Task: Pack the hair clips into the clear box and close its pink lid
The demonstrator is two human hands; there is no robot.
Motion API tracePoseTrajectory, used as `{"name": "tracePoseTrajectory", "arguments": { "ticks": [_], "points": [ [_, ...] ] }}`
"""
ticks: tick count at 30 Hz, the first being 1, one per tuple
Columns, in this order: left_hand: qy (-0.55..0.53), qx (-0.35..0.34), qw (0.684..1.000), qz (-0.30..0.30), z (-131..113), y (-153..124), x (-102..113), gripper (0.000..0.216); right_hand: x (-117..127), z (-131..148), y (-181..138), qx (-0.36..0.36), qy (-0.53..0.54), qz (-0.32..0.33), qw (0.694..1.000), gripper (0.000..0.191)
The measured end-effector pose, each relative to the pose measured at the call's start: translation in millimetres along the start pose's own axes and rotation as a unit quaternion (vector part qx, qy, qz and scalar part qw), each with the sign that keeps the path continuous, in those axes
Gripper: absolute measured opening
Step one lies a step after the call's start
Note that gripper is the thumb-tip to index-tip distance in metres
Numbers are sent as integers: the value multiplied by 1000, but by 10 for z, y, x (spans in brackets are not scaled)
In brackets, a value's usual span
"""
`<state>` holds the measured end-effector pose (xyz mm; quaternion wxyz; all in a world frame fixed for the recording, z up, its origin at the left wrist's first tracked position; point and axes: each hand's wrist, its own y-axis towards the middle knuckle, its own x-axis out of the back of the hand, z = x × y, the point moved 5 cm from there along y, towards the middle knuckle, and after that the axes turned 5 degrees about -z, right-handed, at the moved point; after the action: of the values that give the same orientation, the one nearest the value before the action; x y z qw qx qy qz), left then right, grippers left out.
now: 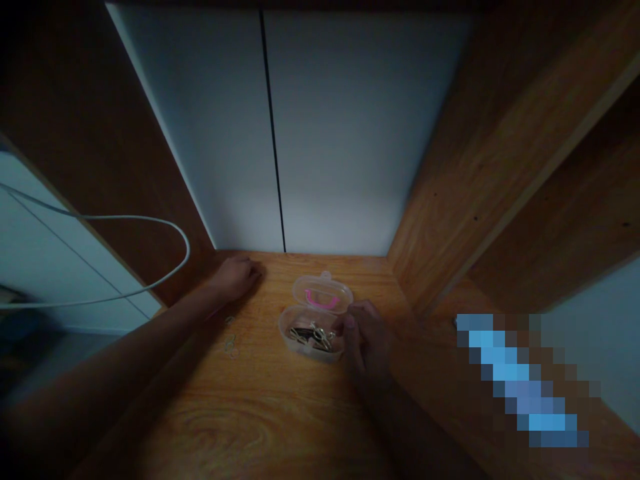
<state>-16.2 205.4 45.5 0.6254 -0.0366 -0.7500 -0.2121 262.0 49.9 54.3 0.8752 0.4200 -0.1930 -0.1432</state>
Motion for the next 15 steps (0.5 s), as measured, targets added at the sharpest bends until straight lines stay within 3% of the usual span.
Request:
{"name": "tracePoseTrajectory", "arguments": {
  "ticks": [7, 10, 15],
  "points": [
    [-10, -48, 999, 4, -143, -820, 324, 15, 30, 13, 56, -20, -34, -62, 997, 37],
    [-64, -58, 996, -7, -189, -1144, 389, 14, 23, 10, 63, -31, -31, -71, 996, 39],
    [-121, -44, 992, -15, -166, -1295, 415, 7, 3, 20, 37, -42, -28, -66, 997, 40]
  ]
}}
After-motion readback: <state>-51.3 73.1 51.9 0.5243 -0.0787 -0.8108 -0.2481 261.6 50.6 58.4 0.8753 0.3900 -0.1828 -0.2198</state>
